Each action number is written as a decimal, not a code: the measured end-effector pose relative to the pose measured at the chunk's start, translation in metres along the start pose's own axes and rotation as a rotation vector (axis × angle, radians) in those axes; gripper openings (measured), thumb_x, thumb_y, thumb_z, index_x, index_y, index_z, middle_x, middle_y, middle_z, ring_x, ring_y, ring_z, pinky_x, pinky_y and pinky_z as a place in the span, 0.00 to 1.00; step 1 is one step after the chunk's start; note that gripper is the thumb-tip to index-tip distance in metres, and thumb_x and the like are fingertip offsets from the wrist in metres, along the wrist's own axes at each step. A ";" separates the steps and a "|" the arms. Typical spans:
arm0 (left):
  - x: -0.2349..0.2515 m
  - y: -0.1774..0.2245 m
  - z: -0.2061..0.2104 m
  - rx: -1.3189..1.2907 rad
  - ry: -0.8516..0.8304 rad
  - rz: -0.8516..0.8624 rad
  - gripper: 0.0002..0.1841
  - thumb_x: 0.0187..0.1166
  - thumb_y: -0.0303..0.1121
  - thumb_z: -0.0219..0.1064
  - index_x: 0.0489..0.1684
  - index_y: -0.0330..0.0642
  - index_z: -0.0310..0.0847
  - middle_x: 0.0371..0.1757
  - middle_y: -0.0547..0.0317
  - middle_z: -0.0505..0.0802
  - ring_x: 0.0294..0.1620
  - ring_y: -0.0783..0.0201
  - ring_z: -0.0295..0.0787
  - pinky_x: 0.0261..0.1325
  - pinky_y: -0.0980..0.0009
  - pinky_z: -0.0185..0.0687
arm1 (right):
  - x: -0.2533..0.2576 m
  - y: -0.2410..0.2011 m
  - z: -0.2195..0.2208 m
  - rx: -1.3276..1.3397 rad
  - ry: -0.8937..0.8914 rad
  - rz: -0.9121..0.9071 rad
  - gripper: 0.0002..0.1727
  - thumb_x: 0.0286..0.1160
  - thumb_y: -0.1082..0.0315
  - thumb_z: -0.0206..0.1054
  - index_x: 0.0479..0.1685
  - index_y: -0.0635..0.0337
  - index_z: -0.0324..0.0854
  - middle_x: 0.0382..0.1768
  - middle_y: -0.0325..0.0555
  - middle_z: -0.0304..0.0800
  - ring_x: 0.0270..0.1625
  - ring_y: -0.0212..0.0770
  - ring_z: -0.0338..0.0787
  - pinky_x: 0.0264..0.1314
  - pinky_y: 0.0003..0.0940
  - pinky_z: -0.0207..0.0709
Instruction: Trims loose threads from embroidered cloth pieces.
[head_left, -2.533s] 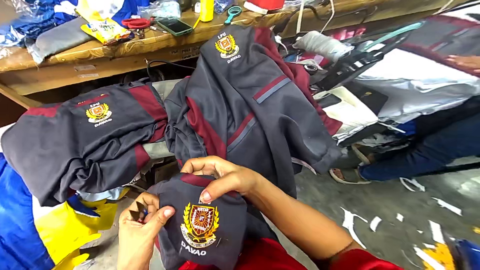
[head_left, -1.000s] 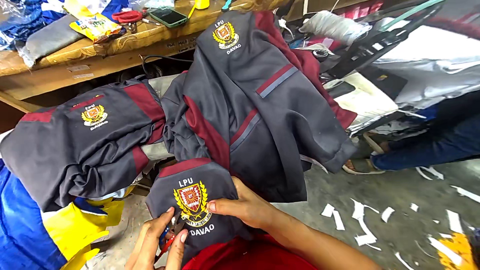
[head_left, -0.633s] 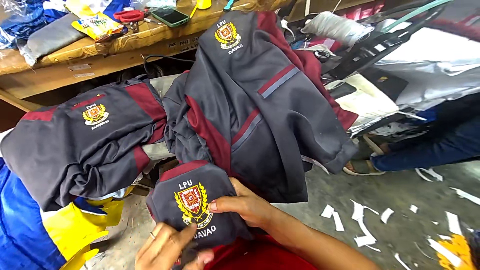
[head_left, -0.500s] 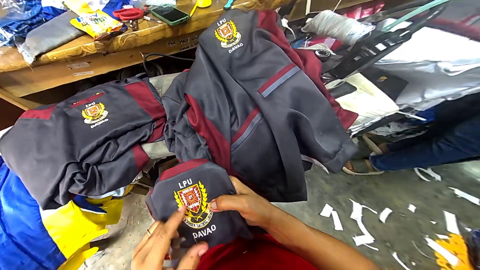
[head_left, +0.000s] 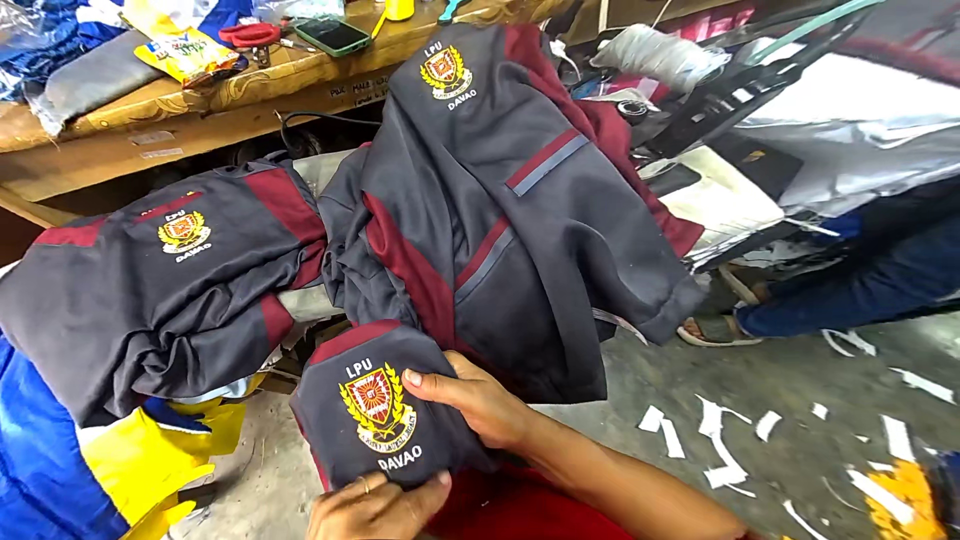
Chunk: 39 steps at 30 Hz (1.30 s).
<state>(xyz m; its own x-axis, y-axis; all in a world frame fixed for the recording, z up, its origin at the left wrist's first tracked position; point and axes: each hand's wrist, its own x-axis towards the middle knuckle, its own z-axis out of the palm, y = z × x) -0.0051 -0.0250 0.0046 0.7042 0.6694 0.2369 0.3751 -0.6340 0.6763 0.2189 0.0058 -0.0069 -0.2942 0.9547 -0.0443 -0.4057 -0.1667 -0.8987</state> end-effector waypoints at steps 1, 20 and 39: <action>-0.002 -0.002 0.000 -0.047 -0.028 0.027 0.18 0.80 0.50 0.72 0.54 0.47 0.96 0.30 0.58 0.96 0.32 0.64 0.89 0.41 0.67 0.84 | 0.001 -0.001 0.000 0.001 0.007 0.001 0.11 0.88 0.68 0.54 0.48 0.55 0.84 0.41 0.34 0.94 0.46 0.27 0.93 0.56 0.28 0.88; -0.007 0.002 -0.017 -0.251 0.224 -0.233 0.25 0.75 0.41 0.78 0.61 0.33 0.79 0.41 0.57 0.92 0.37 0.76 0.85 0.39 0.79 0.82 | 0.001 -0.001 -0.002 0.001 0.007 -0.037 0.08 0.83 0.73 0.58 0.46 0.56 0.84 0.40 0.33 0.94 0.45 0.26 0.93 0.54 0.28 0.88; -0.026 -0.003 0.006 -0.359 0.422 -0.312 0.19 0.82 0.33 0.71 0.66 0.30 0.83 0.48 0.55 0.91 0.42 0.74 0.88 0.46 0.77 0.89 | 0.000 0.006 0.001 -0.218 0.039 -0.184 0.21 0.77 0.79 0.65 0.70 0.67 0.72 0.58 0.39 0.90 0.61 0.28 0.90 0.70 0.29 0.84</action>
<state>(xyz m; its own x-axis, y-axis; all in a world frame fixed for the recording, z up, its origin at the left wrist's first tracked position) -0.0207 -0.0429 -0.0078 0.2691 0.9430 0.1957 0.2471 -0.2640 0.9323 0.2158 0.0048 -0.0116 -0.1973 0.9736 0.1150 -0.2519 0.0630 -0.9657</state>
